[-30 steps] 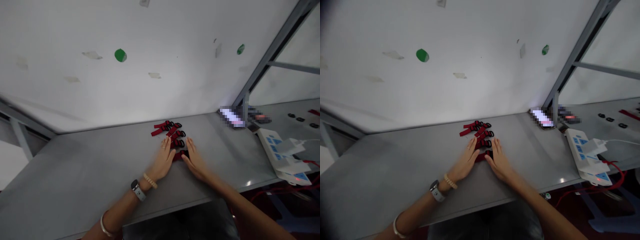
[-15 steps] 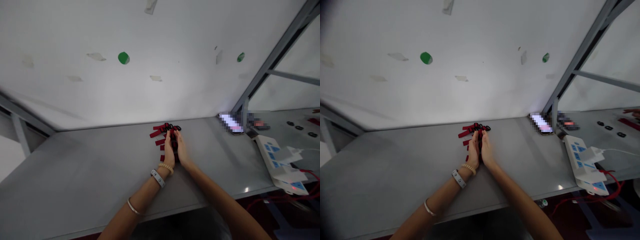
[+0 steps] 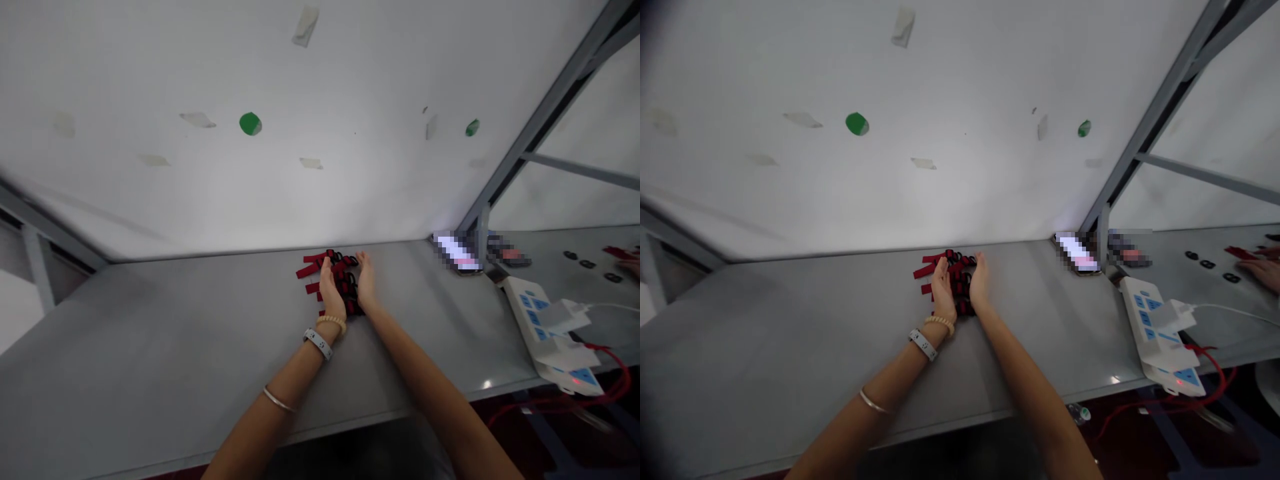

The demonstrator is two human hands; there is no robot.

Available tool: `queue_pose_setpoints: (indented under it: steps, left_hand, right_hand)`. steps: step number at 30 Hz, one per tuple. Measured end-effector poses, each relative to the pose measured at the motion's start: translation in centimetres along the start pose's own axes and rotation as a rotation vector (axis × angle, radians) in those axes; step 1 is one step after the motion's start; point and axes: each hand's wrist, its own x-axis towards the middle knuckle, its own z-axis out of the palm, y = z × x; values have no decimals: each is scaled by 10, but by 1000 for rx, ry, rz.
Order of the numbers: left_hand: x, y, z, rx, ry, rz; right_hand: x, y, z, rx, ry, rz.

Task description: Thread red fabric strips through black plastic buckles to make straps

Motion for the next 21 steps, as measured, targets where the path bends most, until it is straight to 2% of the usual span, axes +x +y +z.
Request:
queue_pose_setpoints:
  steps: [4,8,13,21]
  left_hand:
    - [6,-2,4,-30,23,11]
    - [9,-5,3,-48,45,6]
    - [2,-3,-3,-57,53,-3]
    - [0,12,-12,3,130,23]
  right_hand:
    - [8,-2,10,-55,-37,20]
    - [-9,-3,10,-76,-79,31]
    - [-32,-6,7,-60,-89,34]
    - [-37,1,25,61,-93,55]
